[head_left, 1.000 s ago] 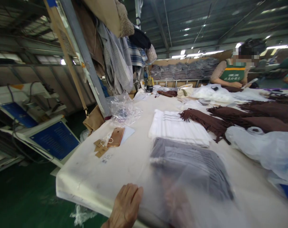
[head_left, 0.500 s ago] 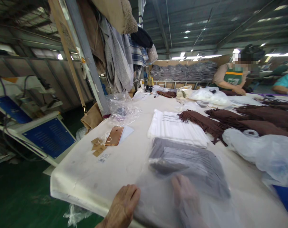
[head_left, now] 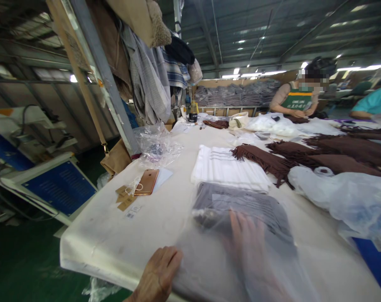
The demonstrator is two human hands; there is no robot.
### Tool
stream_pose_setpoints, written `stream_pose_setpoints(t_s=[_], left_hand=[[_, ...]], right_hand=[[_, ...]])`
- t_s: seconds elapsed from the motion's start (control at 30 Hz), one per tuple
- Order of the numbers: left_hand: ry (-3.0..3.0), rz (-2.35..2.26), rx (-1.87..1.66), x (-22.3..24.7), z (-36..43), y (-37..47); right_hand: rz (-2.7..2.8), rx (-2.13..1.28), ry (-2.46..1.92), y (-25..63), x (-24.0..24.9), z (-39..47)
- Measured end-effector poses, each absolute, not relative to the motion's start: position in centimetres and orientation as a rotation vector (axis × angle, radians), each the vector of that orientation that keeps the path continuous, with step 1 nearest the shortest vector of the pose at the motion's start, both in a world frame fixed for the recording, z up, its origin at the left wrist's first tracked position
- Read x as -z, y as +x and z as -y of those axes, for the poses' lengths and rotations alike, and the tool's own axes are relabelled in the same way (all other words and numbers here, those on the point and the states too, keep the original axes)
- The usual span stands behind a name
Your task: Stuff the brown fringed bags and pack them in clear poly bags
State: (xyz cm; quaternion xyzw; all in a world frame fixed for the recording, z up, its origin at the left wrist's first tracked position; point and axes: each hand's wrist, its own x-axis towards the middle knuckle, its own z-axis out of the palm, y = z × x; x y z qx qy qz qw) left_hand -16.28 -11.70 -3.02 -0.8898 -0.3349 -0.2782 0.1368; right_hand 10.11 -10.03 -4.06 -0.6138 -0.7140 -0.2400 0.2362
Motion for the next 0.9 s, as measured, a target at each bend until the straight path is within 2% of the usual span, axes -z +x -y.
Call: stream_pose_setpoints(t_s=[0.4,0.63,0.8,0.9], left_hand=[[-2.598,0.953,0.902,2.9,12.0,-17.1],[-2.672,0.976,0.751,4.3,11.8,-18.1],[-2.695,0.998,0.603,3.4,12.1,-18.2],[-2.738,0.998,0.584,2.3,12.5,-18.7]], right_hand=[[2.127,0.715,-1.499,11.8,5.0,10.7],[1.976,0.786,-1.689,11.5,4.4,11.4],[1.842,0.906,-1.753,13.1,5.8,13.7],[1.815,0.698,-1.747,14.3,8.2,17.4]])
